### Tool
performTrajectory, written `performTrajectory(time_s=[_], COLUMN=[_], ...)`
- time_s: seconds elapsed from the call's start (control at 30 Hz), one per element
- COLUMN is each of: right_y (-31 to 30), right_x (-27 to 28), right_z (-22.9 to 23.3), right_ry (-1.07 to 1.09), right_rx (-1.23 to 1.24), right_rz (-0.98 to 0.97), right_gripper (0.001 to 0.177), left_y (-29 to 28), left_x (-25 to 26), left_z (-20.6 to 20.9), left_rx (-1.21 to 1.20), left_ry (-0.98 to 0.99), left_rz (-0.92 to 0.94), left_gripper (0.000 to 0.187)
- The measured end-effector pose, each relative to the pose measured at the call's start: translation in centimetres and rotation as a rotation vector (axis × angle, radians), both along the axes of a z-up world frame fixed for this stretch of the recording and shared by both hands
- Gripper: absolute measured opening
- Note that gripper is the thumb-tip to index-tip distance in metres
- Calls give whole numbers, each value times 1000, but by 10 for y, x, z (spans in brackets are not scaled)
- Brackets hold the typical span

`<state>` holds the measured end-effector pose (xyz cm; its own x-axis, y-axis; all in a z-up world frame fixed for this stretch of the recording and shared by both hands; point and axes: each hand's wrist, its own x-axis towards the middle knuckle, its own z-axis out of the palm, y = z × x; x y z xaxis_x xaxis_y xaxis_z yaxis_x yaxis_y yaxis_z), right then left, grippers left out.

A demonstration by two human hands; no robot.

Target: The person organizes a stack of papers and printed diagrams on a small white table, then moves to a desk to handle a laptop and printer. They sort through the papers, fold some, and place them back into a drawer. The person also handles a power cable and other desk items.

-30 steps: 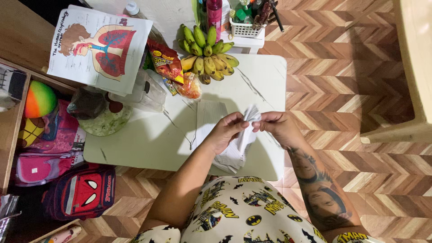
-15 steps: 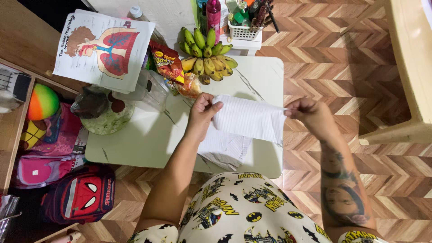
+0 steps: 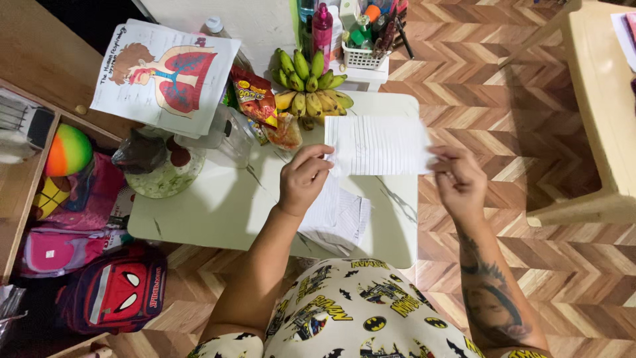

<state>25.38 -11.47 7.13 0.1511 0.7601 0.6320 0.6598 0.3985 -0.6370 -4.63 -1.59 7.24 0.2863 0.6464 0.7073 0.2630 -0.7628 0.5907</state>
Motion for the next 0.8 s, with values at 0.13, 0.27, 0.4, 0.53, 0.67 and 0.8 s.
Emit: performTrajectory(time_s=[0.13, 0.27, 0.4, 0.53, 0.67, 0.8], right_y=[1, 19, 44, 55, 52, 48], right_x=[-8, -27, -40, -46, -59, -74], right_z=[14, 45, 31, -12, -29, -23], right_ry=[154, -32, 387, 829, 811, 780], right_rx=[-150, -152, -485, -574, -576, -502], right_rz=[-39, 241, 601, 679, 480, 341], right_gripper=[25, 60, 65, 45, 27, 15], left_y=[-6, -11, -8, -6, -18, -23], left_x=[-2, 7, 24, 20, 24, 34], left_z=[-9, -30, -56, -45, -13, -6], left_rx=[-45, -197, -516, -694, -497, -506], left_ry=[26, -67, -347, -427, -67, 5], left_rz=[-56, -211, -472, -608, -363, -240], left_gripper=[15, 19, 24, 30, 43, 34])
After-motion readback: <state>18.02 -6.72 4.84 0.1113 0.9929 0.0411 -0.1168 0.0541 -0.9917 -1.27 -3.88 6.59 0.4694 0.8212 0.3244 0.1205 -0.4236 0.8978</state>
